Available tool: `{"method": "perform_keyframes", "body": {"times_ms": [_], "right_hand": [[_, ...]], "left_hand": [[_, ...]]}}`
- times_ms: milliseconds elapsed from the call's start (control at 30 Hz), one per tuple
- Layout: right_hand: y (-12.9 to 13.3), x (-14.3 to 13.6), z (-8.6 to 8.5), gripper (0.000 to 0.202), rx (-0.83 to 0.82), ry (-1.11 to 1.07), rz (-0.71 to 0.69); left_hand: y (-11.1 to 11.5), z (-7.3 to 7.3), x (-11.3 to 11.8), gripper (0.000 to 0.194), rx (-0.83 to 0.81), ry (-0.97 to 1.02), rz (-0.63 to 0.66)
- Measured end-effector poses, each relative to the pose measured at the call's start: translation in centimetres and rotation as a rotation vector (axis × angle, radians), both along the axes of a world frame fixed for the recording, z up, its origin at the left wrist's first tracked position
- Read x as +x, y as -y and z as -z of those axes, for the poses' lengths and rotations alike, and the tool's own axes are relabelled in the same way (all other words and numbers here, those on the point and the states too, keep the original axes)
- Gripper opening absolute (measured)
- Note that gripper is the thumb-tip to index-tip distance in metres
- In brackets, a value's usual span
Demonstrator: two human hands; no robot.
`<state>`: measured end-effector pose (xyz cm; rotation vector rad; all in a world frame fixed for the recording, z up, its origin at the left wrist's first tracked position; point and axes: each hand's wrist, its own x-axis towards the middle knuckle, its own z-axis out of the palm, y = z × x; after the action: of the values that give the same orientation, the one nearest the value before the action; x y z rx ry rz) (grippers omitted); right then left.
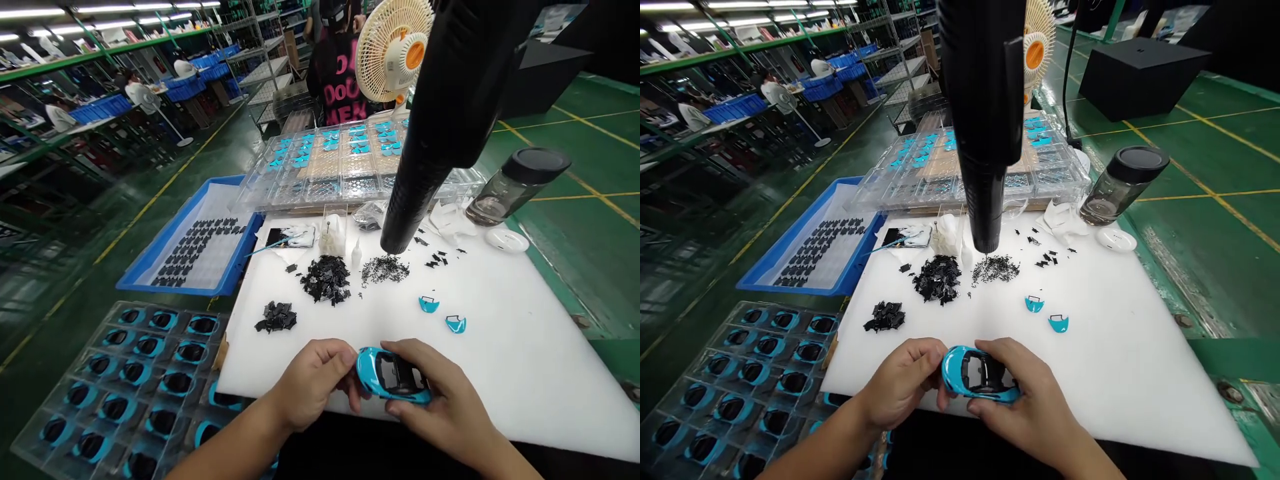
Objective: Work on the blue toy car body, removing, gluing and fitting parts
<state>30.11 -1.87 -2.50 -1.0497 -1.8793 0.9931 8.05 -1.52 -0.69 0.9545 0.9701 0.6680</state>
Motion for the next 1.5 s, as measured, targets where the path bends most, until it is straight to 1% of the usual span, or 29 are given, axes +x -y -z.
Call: {"method": "perform_keyframes", "body": {"times_ms": [33,67,100,133,167,200,267,333,400,500,600,700,800,867,1100,1167,1200,1233,1300,1333,1367,1400,1467,1500], "right_hand": [[0.0,-0.1,-0.1,0.045,-0.069,-0.026,0.009],[-0.1,-0.1,-0.2,0.041,-0.136,-0.046,0.01],[-0.1,-0.2,-0.3,0.039,-0.195,-0.063,0.004],[-0.1,-0.2,-0.4,0.039,-0.24,-0.074,-0.01],[-0.1,-0.3,-0.5,0.039,-0.269,-0.079,-0.023],[-0.1,-0.3,-0.5,0.04,-0.282,-0.08,-0.027],[-0.1,-0.4,-0.5,0.04,-0.278,-0.074,-0.026],[0.0,-0.5,-0.4,0.041,-0.252,-0.073,-0.022],[0.2,-0.5,-0.3,0.041,-0.22,-0.082,-0.021],[0.4,-0.5,-0.1,0.043,-0.183,-0.082,-0.022],[0.5,-0.6,0.0,0.044,-0.158,-0.074,-0.02],[0.5,-0.8,0.1,0.045,-0.123,-0.071,-0.006],[0.6,-0.9,0.3,0.046,-0.081,-0.071,0.009],[0.7,-1.0,0.5,0.048,-0.054,-0.067,0.022],[0.9,-0.8,0.8,0.052,0.02,-0.025,0.036],[0.8,-0.6,0.8,0.054,0.044,0.005,0.037],[0.8,-0.4,0.8,0.055,0.061,0.028,0.035],[0.7,-0.3,0.8,0.056,0.079,0.054,0.026],[0.6,0.0,0.9,0.058,0.123,0.094,-0.013],[0.5,0.0,0.9,0.06,0.149,0.1,-0.044],[0.5,0.0,1.0,0.062,0.177,0.098,-0.077],[0.5,0.0,1.1,0.064,0.205,0.094,-0.106],[0.5,-0.2,1.4,0.067,0.258,0.094,-0.147],[0.5,-0.2,1.6,0.068,0.278,0.101,-0.162]], "left_hand": [[0.0,0.0,0.0,0.037,0.178,-0.098,-0.032],[0.0,-0.1,-0.1,0.033,0.407,-0.202,-0.059],[-0.1,-0.1,-0.2,0.036,0.655,-0.297,-0.074],[-0.2,-0.1,-0.3,0.044,0.889,-0.366,-0.072],[-0.4,-0.1,-0.4,0.047,1.085,-0.408,-0.049],[-0.5,0.0,-0.4,0.045,1.232,-0.441,-0.019],[-0.7,0.1,-0.5,0.036,1.391,-0.503,-0.014],[-0.7,0.5,-0.5,0.031,1.474,-0.551,-0.065],[-0.5,0.8,-0.5,0.03,1.525,-0.588,-0.118],[-0.2,1.3,-0.5,0.034,1.568,-0.616,-0.145],[0.0,1.2,-0.4,0.037,1.589,-0.621,-0.147],[0.3,0.9,-0.2,0.036,1.556,-0.666,-0.163],[0.6,0.7,0.0,0.036,1.517,-0.73,-0.217],[0.8,0.8,0.1,0.037,1.498,-0.733,-0.24],[1.1,1.4,-0.2,0.032,1.487,-0.708,-0.24],[0.8,1.6,-0.7,0.035,1.465,-0.65,-0.176],[0.6,1.7,-1.1,0.041,1.426,-0.594,-0.126],[0.4,1.7,-1.5,0.053,1.348,-0.529,-0.076],[-0.2,1.4,-2.1,0.079,1.139,-0.426,0.022],[-0.5,1.1,-2.3,0.086,1.051,-0.405,0.077],[-0.9,0.7,-2.5,0.086,0.986,-0.413,0.146],[-1.3,0.3,-2.5,0.082,0.951,-0.444,0.233],[-2.1,-0.6,-2.2,0.071,0.939,-0.536,0.428],[-2.4,-0.9,-2.1,0.069,0.943,-0.585,0.506]]}}
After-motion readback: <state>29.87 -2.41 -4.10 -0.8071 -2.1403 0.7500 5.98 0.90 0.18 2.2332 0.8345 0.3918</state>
